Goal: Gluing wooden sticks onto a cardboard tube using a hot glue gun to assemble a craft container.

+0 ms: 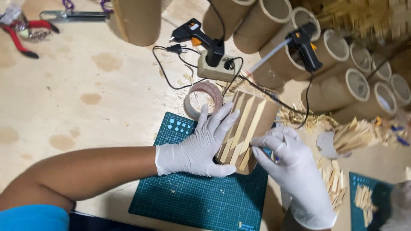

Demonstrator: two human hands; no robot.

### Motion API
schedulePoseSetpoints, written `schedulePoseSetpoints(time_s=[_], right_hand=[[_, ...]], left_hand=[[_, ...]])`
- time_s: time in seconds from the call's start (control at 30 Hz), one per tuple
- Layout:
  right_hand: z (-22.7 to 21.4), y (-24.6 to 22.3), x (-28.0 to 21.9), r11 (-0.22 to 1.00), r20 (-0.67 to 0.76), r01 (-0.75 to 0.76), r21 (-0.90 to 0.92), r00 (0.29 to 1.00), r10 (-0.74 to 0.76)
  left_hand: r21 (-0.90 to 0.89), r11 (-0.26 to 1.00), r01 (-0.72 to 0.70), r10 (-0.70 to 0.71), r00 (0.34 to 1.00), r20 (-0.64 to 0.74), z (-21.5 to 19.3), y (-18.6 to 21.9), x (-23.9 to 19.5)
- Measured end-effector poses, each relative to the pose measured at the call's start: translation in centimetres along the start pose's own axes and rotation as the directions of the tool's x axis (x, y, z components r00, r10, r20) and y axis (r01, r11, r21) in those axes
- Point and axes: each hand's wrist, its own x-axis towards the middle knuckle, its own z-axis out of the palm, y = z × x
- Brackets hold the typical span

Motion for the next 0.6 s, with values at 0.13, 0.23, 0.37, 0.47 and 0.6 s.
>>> schedulePoseSetpoints(time_s=[0.13,0.23,0.37,0.47,0.6], right_hand=[[0.3,0.0,-0.2,0.995,-0.007,-0.086,-0.05,0.996,0.086],[0.8,0.5,-0.5,0.994,-0.021,-0.076,-0.082,0.997,0.074],[1.5,0.6,-0.9,0.986,-0.041,-0.117,-0.117,0.993,0.113],[1.2,0.1,-0.8,0.983,-0.028,-0.166,-0.078,0.986,0.164],[0.8,0.4,-1.2,0.976,0.005,-0.201,-0.088,0.979,0.202]], left_hand=[[0.003,1.0,0.018,-0.018,0.999,0.041,-0.2,0.0,0.2],[0.01,1.0,0.017,-0.017,0.999,0.05,-0.4,0.2,0.3],[0.005,1.0,0.015,-0.016,0.998,0.064,-0.7,0.3,0.5],[0.008,1.0,0.018,-0.019,0.999,0.047,-0.5,0.2,0.3],[0.007,1.0,0.012,-0.012,0.996,0.085,-0.6,0.4,0.2]])
